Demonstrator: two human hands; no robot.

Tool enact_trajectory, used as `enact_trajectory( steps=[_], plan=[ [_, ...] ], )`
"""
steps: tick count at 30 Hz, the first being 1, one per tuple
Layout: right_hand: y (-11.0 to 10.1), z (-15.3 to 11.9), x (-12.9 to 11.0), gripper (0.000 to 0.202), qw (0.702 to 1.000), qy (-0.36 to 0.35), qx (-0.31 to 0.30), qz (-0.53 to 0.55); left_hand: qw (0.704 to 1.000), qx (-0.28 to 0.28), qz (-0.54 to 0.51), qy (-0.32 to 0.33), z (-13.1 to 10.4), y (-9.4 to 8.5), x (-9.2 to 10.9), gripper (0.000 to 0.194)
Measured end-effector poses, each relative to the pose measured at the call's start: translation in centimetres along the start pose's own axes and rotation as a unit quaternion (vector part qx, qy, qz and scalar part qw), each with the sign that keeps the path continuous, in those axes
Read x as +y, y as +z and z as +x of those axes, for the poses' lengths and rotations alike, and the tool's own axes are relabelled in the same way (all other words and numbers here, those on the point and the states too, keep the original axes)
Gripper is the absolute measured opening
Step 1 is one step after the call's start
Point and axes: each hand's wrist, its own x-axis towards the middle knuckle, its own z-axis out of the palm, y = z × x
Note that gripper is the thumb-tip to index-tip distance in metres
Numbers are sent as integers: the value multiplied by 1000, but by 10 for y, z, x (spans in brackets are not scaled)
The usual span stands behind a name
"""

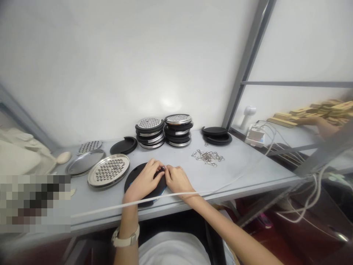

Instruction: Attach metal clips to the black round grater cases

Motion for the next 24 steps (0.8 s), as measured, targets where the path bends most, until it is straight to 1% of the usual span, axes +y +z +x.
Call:
enact_trajectory(
  steps=[8,24],
  plan=[
    [-1,-1,2,37,1000,-2,6,14,1000,-3,-3,3,0,0,1,11],
    [-1,-1,1,37,1000,0,3,9,1000,-10,2,8,0,-3,2,12]
  ],
)
